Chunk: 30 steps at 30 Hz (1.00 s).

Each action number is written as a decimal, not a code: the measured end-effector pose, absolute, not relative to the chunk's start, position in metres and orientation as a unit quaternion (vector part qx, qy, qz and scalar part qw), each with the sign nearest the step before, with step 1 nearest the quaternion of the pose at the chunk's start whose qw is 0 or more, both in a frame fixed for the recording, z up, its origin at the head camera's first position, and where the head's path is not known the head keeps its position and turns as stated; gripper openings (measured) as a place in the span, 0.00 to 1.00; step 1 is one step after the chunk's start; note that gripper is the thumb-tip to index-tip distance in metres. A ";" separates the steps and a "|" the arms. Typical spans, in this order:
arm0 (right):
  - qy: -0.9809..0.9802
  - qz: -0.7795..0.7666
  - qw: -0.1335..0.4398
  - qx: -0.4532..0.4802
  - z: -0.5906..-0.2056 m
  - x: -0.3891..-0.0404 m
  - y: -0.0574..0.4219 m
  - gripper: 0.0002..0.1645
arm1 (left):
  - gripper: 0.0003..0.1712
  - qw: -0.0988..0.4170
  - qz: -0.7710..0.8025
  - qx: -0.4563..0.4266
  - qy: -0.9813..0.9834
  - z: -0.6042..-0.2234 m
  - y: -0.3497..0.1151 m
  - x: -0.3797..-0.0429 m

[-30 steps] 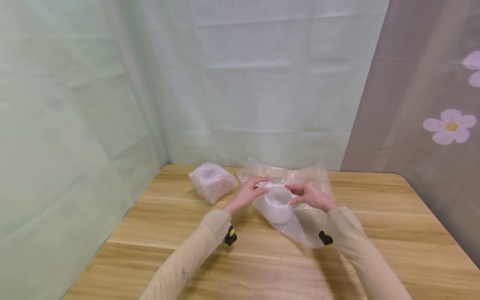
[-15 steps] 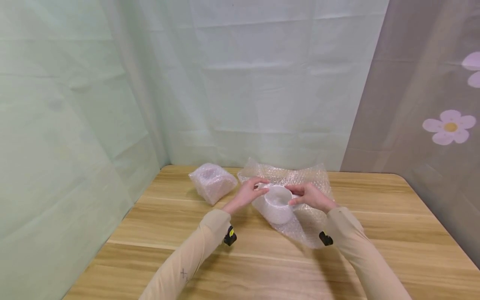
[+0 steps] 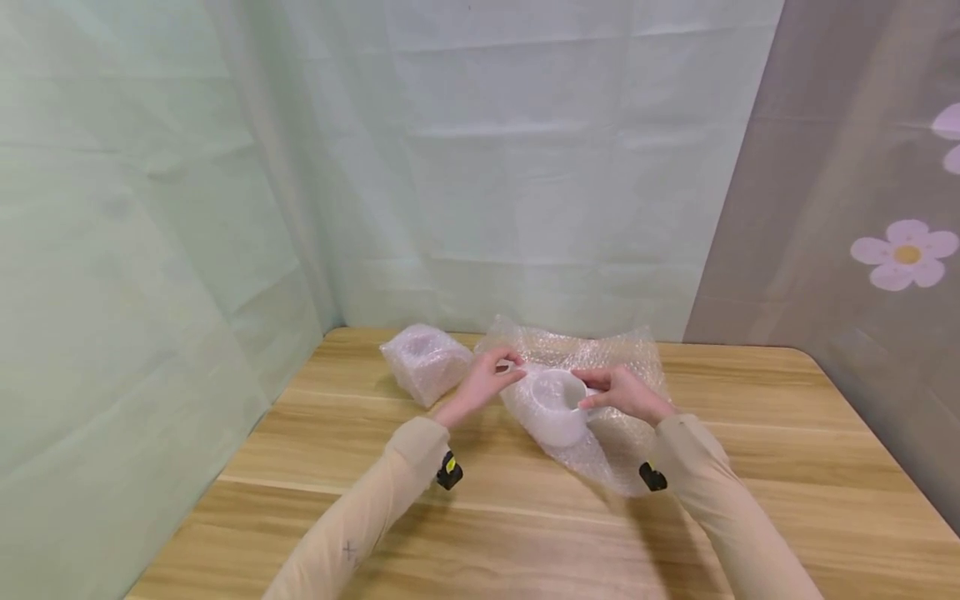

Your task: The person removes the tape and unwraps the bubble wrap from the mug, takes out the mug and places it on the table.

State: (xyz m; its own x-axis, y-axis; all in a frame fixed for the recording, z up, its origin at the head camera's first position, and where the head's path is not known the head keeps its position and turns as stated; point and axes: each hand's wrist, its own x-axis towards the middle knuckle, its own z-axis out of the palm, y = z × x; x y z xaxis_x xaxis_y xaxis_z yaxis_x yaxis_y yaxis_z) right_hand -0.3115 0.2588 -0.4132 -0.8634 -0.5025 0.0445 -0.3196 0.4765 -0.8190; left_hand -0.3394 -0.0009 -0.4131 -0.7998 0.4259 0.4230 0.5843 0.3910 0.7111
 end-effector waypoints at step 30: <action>0.847 -0.462 0.089 -0.248 -0.416 -0.314 0.260 0.34 | 0.08 0.013 -0.514 -0.334 -0.790 -0.409 -0.034 -0.323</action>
